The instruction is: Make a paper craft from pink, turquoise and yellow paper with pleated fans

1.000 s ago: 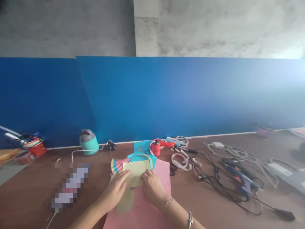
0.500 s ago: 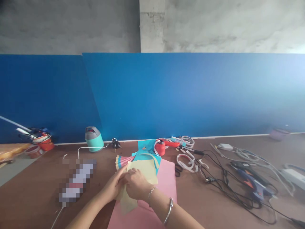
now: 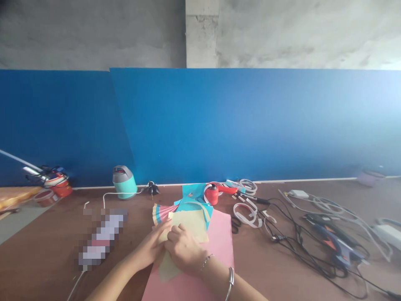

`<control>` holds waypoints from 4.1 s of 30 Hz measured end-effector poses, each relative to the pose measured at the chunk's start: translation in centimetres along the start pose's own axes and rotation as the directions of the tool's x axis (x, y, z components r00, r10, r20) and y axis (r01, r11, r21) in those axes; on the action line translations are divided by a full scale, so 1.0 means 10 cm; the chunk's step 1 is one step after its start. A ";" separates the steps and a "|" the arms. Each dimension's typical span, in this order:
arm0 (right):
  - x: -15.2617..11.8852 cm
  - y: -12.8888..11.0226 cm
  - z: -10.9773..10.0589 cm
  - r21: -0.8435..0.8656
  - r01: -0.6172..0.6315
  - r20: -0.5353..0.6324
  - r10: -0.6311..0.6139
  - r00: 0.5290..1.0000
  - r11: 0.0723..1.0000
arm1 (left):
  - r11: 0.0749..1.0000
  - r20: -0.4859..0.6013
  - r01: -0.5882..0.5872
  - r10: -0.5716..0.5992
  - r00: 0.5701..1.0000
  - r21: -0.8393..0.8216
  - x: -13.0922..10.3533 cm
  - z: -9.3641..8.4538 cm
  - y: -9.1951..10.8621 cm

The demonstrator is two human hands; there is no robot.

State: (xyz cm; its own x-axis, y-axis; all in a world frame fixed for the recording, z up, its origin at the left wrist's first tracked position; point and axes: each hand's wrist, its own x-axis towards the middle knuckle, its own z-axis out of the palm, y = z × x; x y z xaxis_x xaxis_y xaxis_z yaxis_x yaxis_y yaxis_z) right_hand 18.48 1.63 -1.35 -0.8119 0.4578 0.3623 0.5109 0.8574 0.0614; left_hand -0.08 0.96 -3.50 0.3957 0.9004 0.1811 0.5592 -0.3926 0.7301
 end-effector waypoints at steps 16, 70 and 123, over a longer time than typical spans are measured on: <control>-0.18 0.13 -0.27 0.412 -0.242 0.084 0.227 0.970 0.879 | 0.997 0.051 -0.002 -0.002 0.999 0.078 -0.01 -0.03 0.05; -0.18 0.22 -0.16 0.067 -0.105 0.060 0.101 0.993 0.992 | 0.989 0.036 -0.127 0.130 0.991 -0.077 0.18 0.10 0.30; -0.54 0.34 -0.25 0.378 -0.144 -0.015 0.162 0.987 0.915 | 0.979 0.149 -0.130 0.107 0.983 0.154 0.43 0.17 0.34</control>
State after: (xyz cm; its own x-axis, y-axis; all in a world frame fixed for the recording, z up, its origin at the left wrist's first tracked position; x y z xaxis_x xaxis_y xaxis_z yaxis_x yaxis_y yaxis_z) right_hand 25.33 1.42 -0.76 -0.7139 0.5871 0.3816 0.4778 0.8068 -0.3475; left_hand 4.75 3.22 -1.37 0.5579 0.8148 0.1580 0.6084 -0.5309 0.5899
